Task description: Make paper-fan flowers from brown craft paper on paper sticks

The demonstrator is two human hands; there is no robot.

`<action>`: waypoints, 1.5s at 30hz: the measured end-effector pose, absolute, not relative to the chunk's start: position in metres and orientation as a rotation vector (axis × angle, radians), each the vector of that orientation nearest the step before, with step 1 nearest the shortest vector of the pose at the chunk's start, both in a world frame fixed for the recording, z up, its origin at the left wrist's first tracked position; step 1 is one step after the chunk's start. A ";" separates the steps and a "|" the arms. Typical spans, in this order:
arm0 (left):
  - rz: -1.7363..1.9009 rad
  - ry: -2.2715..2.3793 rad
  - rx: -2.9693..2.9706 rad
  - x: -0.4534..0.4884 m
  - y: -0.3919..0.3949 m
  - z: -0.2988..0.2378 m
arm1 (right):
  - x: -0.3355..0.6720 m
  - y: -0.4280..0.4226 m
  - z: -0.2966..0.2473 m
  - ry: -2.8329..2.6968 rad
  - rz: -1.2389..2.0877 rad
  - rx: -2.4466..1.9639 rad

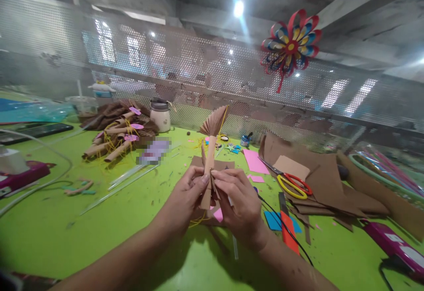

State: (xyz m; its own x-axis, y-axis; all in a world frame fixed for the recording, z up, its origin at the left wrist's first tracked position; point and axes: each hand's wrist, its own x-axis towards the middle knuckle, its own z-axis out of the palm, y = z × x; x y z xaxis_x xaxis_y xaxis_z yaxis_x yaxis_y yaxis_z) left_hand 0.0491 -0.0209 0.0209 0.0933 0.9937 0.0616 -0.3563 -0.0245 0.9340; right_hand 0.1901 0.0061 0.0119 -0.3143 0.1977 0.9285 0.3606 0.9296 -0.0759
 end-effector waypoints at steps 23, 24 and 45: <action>1.425 0.888 1.156 0.045 -0.016 0.025 | 0.194 0.010 0.009 -1.905 0.269 -0.425; 1.430 0.882 1.168 0.045 -0.015 0.025 | 0.194 0.009 0.010 -1.896 0.288 -0.447; 1.514 0.865 1.094 0.048 -0.009 0.016 | 0.193 0.006 0.011 -1.716 0.486 -0.494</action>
